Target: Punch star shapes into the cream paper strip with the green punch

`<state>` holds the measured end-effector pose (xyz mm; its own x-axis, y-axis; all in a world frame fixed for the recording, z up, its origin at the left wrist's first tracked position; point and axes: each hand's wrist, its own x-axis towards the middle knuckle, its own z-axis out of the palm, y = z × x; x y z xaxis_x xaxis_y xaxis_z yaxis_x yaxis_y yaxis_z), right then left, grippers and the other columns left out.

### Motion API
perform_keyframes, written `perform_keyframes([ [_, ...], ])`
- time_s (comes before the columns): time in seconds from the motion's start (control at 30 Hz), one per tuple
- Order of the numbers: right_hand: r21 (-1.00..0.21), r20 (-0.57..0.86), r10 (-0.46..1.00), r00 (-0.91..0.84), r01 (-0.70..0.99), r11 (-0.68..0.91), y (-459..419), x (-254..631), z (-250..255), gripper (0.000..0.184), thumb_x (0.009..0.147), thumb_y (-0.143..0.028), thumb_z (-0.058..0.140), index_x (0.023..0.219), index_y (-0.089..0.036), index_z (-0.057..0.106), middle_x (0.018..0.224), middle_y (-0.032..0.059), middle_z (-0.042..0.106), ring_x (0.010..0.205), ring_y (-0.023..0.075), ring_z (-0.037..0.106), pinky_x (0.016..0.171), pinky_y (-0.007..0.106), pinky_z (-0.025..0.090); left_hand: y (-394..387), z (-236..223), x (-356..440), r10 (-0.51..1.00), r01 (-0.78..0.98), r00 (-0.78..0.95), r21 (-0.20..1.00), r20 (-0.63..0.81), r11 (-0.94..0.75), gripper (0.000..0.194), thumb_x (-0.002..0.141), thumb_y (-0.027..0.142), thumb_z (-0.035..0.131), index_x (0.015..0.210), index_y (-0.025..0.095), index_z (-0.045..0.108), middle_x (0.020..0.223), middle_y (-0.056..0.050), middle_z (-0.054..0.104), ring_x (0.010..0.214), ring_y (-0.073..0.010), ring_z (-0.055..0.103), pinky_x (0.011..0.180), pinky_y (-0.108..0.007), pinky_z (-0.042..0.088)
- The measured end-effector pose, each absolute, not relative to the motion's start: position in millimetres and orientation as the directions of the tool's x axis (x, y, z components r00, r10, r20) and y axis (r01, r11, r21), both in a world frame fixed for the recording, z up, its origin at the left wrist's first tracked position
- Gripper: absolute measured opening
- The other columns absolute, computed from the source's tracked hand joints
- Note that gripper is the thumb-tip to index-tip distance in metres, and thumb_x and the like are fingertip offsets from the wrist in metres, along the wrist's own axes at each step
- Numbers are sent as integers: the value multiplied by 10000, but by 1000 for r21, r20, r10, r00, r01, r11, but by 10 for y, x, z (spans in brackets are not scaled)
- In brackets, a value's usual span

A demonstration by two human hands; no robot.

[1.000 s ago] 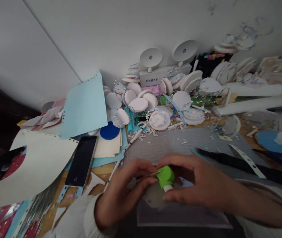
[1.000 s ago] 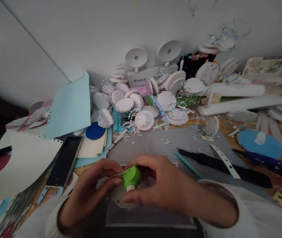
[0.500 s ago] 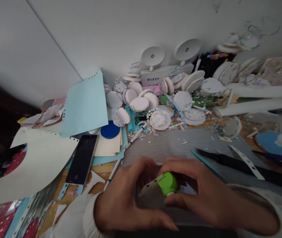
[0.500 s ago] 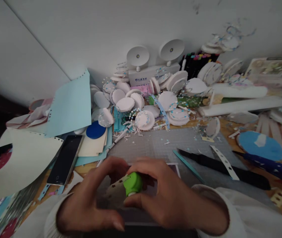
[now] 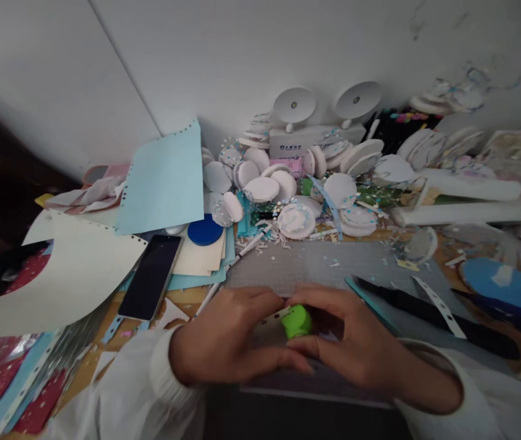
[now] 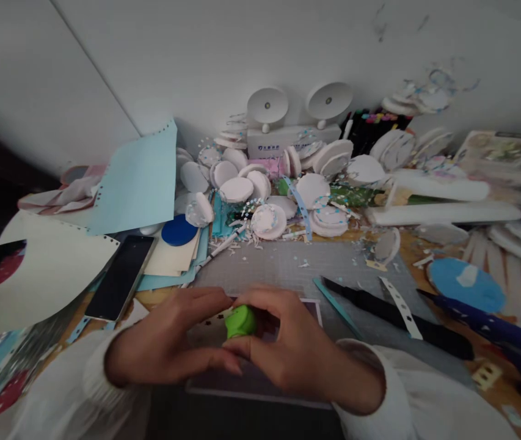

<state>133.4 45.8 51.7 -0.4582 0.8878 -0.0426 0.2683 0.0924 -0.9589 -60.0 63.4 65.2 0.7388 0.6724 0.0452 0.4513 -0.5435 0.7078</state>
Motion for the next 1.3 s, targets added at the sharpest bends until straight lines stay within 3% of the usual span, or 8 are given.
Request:
perform_keyframes([
  [0.1,-959,-47,875,-482,267,96,471,1345,547,98,733,-237,680,747,-160,619,714,3,544,650,123,495,555,228,403,687,735,-662,608,473,793,676,-46,-566,388,761,473,694,957,145,631,780,-26,662,695,-147,600,585,-219,366],
  [0.2,-951,-50,868,-493,288,109,469,1379,609,126,753,-265,685,787,-156,631,704,-6,537,626,113,479,540,226,395,697,784,-703,571,488,816,644,-95,-590,218,892,320,567,795,133,626,679,-8,614,609,-105,551,549,-208,327],
  [0.37,-928,-33,854,-520,333,167,445,1443,712,157,729,-265,729,824,-173,645,696,-26,547,611,97,475,537,210,400,647,815,-701,602,504,794,649,-88,-570,295,930,252,498,684,124,599,603,0,567,550,-82,507,521,-196,307],
  [0.63,-884,44,854,-519,377,275,427,1405,705,242,711,-150,668,946,-204,660,866,0,669,750,122,612,624,202,497,592,855,-669,623,491,775,723,-108,-485,192,912,223,514,774,135,615,639,16,574,569,-74,497,540,-189,319],
  [0.83,-833,137,883,-448,430,348,380,1413,657,382,687,-162,654,1063,-221,666,1031,24,711,908,163,670,717,212,558,589,816,-641,628,426,777,770,-43,-474,183,938,217,498,962,137,661,849,-41,688,766,-119,617,666,-193,388],
  [1.03,-777,211,866,-453,460,430,339,1396,629,494,672,-150,640,1163,-204,635,1095,20,709,967,155,677,868,200,537,601,871,-646,620,377,780,857,-89,-351,166,913,206,517,939,120,657,884,-59,696,809,-135,633,703,-187,440],
  [1.17,-752,236,861,-451,476,456,280,1390,599,482,701,-178,647,1179,-233,612,1109,18,703,974,170,676,848,222,552,603,872,-647,602,326,784,924,-148,-197,242,878,344,560,926,123,648,770,-37,661,687,-127,581,596,-186,438],
  [1.3,-739,216,842,-494,480,472,258,1410,553,480,721,-163,610,1195,-236,583,1127,31,693,988,179,670,804,234,563,594,817,-611,646,345,715,939,-267,7,287,885,396,553,919,126,643,891,-58,672,779,-142,590,656,-205,458],
])
